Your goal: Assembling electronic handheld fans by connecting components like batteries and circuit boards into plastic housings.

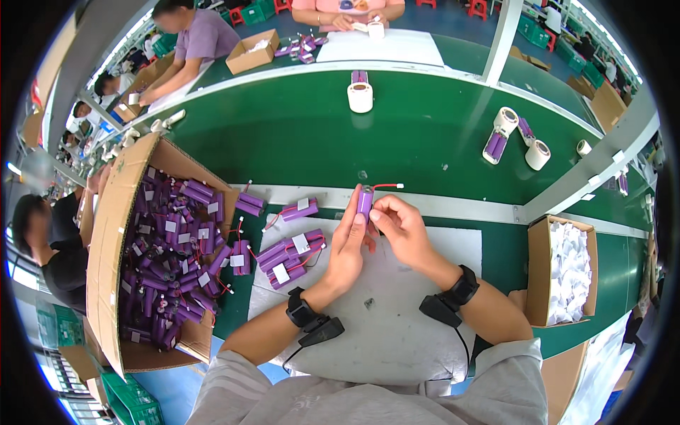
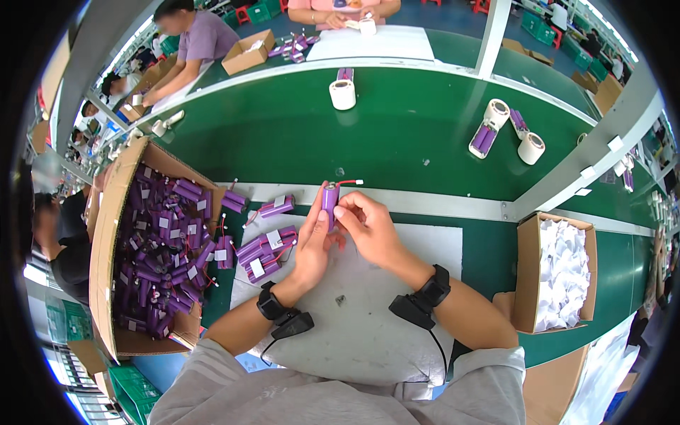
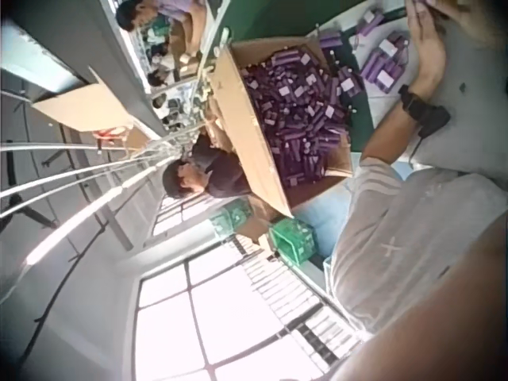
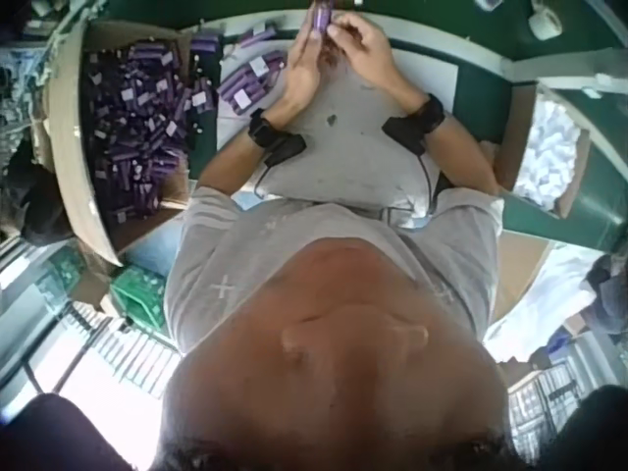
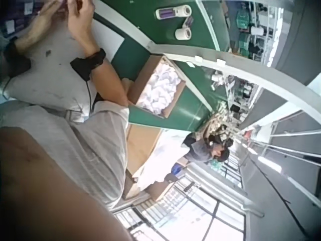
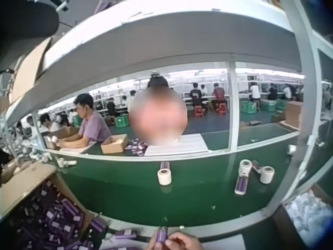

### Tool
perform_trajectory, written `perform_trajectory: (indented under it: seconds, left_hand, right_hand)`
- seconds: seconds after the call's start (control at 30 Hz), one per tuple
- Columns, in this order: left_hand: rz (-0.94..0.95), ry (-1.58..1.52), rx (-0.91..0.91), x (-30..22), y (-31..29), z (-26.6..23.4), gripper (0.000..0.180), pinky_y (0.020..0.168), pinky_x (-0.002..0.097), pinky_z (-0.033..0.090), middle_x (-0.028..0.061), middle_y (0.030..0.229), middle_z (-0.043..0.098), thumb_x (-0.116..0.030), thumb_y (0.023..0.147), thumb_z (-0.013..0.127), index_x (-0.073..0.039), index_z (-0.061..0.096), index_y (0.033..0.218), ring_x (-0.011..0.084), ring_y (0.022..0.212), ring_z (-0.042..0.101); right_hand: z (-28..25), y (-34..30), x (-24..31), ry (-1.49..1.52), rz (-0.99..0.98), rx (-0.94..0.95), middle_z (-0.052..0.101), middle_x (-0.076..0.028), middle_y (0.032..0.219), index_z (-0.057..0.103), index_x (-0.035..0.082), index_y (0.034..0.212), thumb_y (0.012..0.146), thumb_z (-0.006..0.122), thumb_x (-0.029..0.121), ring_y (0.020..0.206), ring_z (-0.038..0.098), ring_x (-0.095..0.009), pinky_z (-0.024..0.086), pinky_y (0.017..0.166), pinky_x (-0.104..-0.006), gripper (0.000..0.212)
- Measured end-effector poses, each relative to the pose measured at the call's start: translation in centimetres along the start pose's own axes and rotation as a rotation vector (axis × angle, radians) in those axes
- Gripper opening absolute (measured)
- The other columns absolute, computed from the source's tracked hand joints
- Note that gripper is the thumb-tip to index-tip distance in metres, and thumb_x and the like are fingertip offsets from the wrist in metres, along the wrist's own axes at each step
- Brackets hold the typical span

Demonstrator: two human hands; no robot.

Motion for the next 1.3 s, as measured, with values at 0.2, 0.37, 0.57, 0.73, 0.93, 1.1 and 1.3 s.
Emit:
perform_trajectory:
  seconds: [0.2,0.37,0.57,0.73,0.93,1.1,1.3]
  left_hand:
    - [0.065,-0.007,-0.023,0.7,0.0,-0.3,0.054,0.061,0.0243,0.045,0.0051,0.094,0.053,-0.037,0.101,0.035,-0.009,0.026,0.146,0.0097,0.071,0.05]
    - [0.132,0.017,0.024,1.2,0.1,0.0,0.054,0.06,0.0249,0.046,0.0057,0.094,0.054,-0.038,0.101,0.034,-0.007,0.028,0.145,0.0105,0.069,0.052]
    - [0.132,-0.192,-0.084,1.2,1.0,-1.3,0.052,0.053,0.0271,0.045,0.0079,0.09,0.057,-0.041,0.1,0.035,-0.006,0.036,0.138,0.0143,0.06,0.054]
    - [0.017,-0.295,-0.092,1.5,1.7,-1.5,0.047,0.05,0.0265,0.043,0.009,0.088,0.058,-0.037,0.1,0.038,-0.006,0.04,0.135,0.0144,0.058,0.054]
    - [-0.054,-0.247,0.026,0.3,1.3,0.2,0.042,0.049,0.0257,0.041,0.0069,0.082,0.058,-0.038,0.097,0.045,-0.007,0.048,0.126,0.0125,0.055,0.052]
    - [-0.045,-0.169,0.048,0.3,0.9,-0.1,0.042,0.049,0.0251,0.04,0.0053,0.077,0.058,-0.041,0.096,0.047,-0.007,0.053,0.12,0.0108,0.054,0.05]
    - [-0.119,-0.103,0.059,1.4,0.5,-1.4,0.036,0.05,0.0232,0.039,0.0018,0.076,0.057,-0.04,0.095,0.05,-0.01,0.058,0.112,0.0074,0.055,0.049]
  right_hand:
    - [0.2,-0.1,0.7,-0.095,-0.007,0.045,0.054,-0.001,0.068,0.054,-0.001,0.085,0.092,0.053,0.007,0.06,0.05,-0.006,0.043,0.052,-0.024,0.01]
    - [-0.4,-0.6,0.5,-0.311,-0.071,-0.006,0.052,-0.002,0.065,0.052,0.001,0.08,0.085,0.054,0.003,0.06,0.049,-0.007,0.043,0.052,-0.0262,0.006]
    - [-1.4,-1.6,3.9,-0.61,-0.229,0.002,0.049,-0.001,0.067,0.053,0.002,0.083,0.083,0.052,0.002,0.061,0.046,-0.007,0.039,0.054,-0.0244,0.001]
    - [-7.3,-4.8,11.4,-0.883,-0.217,-0.261,0.05,-0.001,0.067,0.056,0.001,0.085,0.085,0.051,0.003,0.063,0.045,-0.008,0.04,0.056,-0.0241,0.005]
    - [-19.0,-12.0,18.2,-1.562,-0.038,-0.829,0.067,-0.014,0.079,0.063,0.0,0.095,0.084,0.06,0.013,0.066,0.062,-0.02,0.047,0.061,-0.0316,0.017]
    - [-14.1,-10.3,16.8,-1.291,0.055,-0.685,0.065,-0.009,0.076,0.061,-0.001,0.096,0.083,0.063,0.017,0.062,0.061,-0.018,0.047,0.059,-0.0294,0.022]
    - [-4.2,-4.9,9.7,-0.714,0.304,-0.017,0.055,-0.002,0.067,0.057,0.002,0.1,0.091,0.057,0.019,0.055,0.052,-0.007,0.04,0.049,-0.0232,0.019]
Point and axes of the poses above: each hand's wrist, its own y-axis towards the middle knuckle, its own z-axis out of the palm, x = y × z, the point moved 1 cm from there along y, towards the middle knuckle
